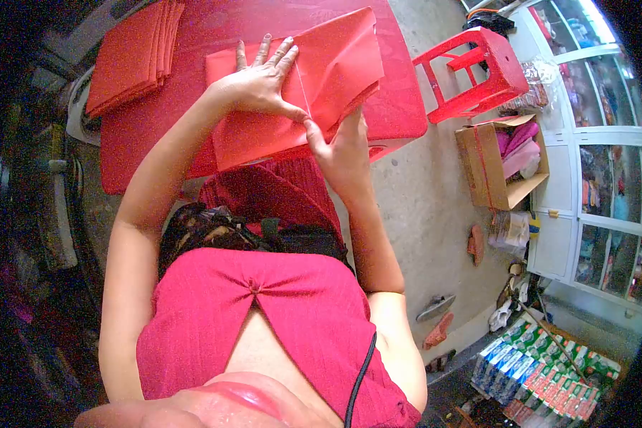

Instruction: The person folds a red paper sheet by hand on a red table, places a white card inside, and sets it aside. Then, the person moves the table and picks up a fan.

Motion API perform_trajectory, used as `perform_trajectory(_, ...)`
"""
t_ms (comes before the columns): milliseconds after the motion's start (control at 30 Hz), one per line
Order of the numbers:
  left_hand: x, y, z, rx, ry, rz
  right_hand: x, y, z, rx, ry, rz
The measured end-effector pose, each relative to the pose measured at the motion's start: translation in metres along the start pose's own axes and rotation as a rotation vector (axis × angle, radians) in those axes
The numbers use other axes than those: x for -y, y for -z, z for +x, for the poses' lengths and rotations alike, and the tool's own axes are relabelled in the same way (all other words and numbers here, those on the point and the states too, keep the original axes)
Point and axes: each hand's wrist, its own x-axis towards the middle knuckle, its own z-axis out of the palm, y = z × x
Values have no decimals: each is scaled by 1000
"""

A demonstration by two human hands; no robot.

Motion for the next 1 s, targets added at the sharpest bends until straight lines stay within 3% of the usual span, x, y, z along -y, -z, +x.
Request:
perform_trajectory(33,1,-2,1,-7,-8,-7,-4,-3,-6,-9,7,0)
perform_trajectory(100,1,1,0,-22,-20,-27,-14,-6,-12,-98,123,-446)
perform_trajectory(300,9,-3,18,-179,5,-183,-12,-6,-15,-40,166,-271)
perform_trajectory(333,9,-5,19,-364,3,-183,-10,-5,-13,-46,171,-248)
perform_trajectory(567,35,-20,47,-653,-101,-206,-15,-3,-13,6,183,-217)
perform_trajectory(767,42,-31,54,-788,-144,-373,-25,-1,-16,9,243,-246)
perform_trajectory(1000,41,-31,53,-772,-98,-353,-22,3,-18,51,219,-224)
